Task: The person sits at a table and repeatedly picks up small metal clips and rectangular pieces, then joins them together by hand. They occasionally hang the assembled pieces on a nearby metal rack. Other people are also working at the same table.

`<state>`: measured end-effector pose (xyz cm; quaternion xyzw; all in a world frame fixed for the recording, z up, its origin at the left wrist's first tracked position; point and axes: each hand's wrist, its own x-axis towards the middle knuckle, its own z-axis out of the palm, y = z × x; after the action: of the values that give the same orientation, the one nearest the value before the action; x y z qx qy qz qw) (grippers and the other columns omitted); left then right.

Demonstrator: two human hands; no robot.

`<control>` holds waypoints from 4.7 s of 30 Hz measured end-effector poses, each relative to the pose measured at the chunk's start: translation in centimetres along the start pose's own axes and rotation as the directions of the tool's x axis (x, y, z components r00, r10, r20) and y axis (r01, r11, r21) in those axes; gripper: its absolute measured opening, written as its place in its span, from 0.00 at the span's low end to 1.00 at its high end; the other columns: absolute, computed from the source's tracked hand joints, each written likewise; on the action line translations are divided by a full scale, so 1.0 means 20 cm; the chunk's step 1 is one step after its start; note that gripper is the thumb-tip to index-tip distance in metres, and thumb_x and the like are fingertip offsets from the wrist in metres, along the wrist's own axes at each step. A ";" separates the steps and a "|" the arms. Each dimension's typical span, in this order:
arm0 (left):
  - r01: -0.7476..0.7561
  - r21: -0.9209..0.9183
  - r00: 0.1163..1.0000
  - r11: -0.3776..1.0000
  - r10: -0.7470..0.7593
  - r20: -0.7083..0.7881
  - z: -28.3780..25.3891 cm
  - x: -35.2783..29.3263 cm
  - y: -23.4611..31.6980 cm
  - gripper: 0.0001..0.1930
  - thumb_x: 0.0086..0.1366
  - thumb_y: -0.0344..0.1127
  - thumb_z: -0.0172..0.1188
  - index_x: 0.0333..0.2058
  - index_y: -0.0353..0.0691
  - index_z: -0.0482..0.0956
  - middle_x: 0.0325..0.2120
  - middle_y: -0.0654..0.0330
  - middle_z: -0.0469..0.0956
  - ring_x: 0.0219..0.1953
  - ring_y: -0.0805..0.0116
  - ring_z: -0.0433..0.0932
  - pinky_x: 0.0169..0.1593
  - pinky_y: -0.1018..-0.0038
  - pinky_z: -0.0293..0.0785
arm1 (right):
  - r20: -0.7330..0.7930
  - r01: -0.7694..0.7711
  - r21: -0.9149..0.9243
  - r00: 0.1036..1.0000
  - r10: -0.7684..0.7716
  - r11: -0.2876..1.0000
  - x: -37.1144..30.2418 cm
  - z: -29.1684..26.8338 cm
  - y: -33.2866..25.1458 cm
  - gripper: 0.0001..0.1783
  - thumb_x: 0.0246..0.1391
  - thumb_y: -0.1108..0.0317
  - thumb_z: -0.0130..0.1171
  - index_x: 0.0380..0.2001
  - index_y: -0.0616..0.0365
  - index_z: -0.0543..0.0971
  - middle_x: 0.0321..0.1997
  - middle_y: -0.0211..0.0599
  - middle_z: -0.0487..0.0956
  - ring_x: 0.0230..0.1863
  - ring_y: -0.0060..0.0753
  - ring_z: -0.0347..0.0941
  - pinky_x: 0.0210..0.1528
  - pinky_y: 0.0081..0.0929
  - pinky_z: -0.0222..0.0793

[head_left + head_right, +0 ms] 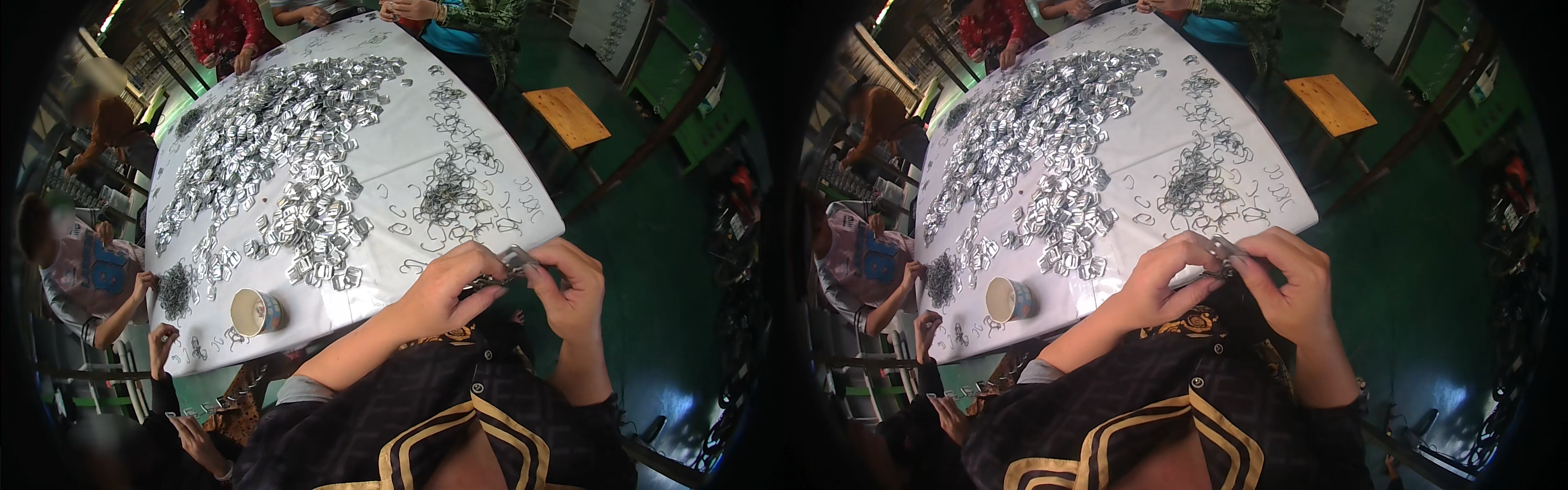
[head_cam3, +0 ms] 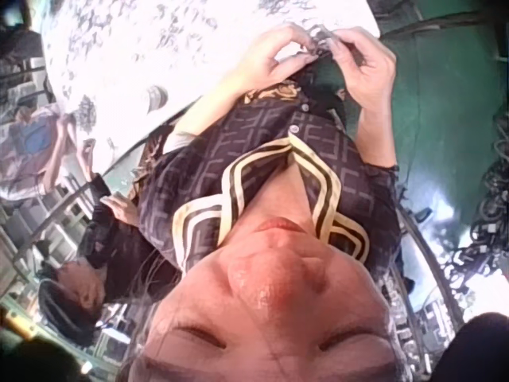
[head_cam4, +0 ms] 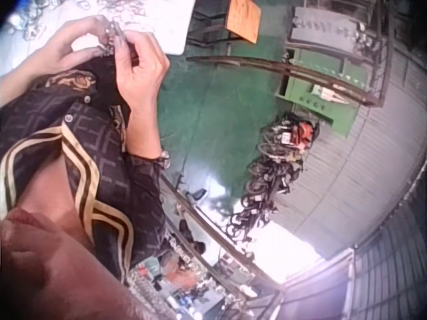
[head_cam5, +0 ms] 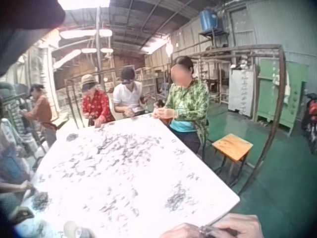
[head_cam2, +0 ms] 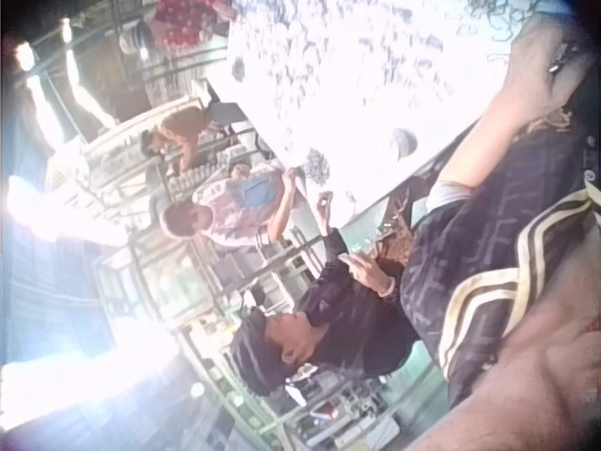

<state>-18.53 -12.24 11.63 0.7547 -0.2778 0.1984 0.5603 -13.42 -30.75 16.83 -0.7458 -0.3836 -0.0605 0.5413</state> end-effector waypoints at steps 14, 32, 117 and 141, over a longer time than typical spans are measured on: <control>0.429 0.766 0.896 0.479 -0.335 -0.292 -0.29 -0.56 -0.58 0.14 0.61 0.31 0.56 0.46 0.37 0.75 0.49 0.49 0.72 0.57 0.48 0.66 0.61 0.52 0.57 | -0.038 -0.205 -0.069 0.978 0.203 0.976 -0.35 -0.18 0.27 0.05 0.51 0.74 0.60 0.29 0.66 0.78 0.25 0.37 0.75 0.24 0.27 0.70 0.26 0.22 0.63; 0.242 0.940 0.798 0.241 -0.601 -0.051 -0.34 -0.15 -0.68 0.06 0.51 0.30 0.58 0.22 0.34 0.80 0.25 0.51 0.80 0.27 0.56 0.81 0.33 0.66 0.78 | 0.008 -0.336 0.141 0.941 0.339 0.931 -0.49 0.05 0.48 0.04 0.54 0.80 0.54 0.34 0.67 0.77 0.28 0.37 0.78 0.25 0.25 0.75 0.29 0.20 0.70; 0.451 0.176 0.892 0.875 -0.436 -0.122 0.26 -0.57 -0.15 0.06 0.59 0.26 0.58 0.35 0.39 0.71 0.31 0.57 0.73 0.37 0.54 0.72 0.45 0.64 0.67 | 0.556 0.176 -0.275 0.831 0.007 0.945 0.18 1.02 0.70 0.13 0.44 0.71 0.64 0.36 0.62 0.78 0.32 0.45 0.78 0.31 0.47 0.77 0.38 0.37 0.73; 0.601 0.098 0.771 0.793 -0.544 -0.330 0.34 -0.51 -0.21 0.08 0.59 0.23 0.58 0.35 0.35 0.69 0.28 0.51 0.75 0.27 0.54 0.75 0.31 0.67 0.70 | 0.235 -0.465 0.234 0.879 0.415 0.854 -0.40 0.36 0.57 0.07 0.45 0.76 0.65 0.30 0.64 0.80 0.26 0.31 0.80 0.24 0.17 0.73 0.27 0.17 0.68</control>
<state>-23.75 -15.73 0.32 0.8184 0.0712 0.1505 0.5500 -13.96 -29.97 1.15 -0.7309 -0.2531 0.1869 0.6056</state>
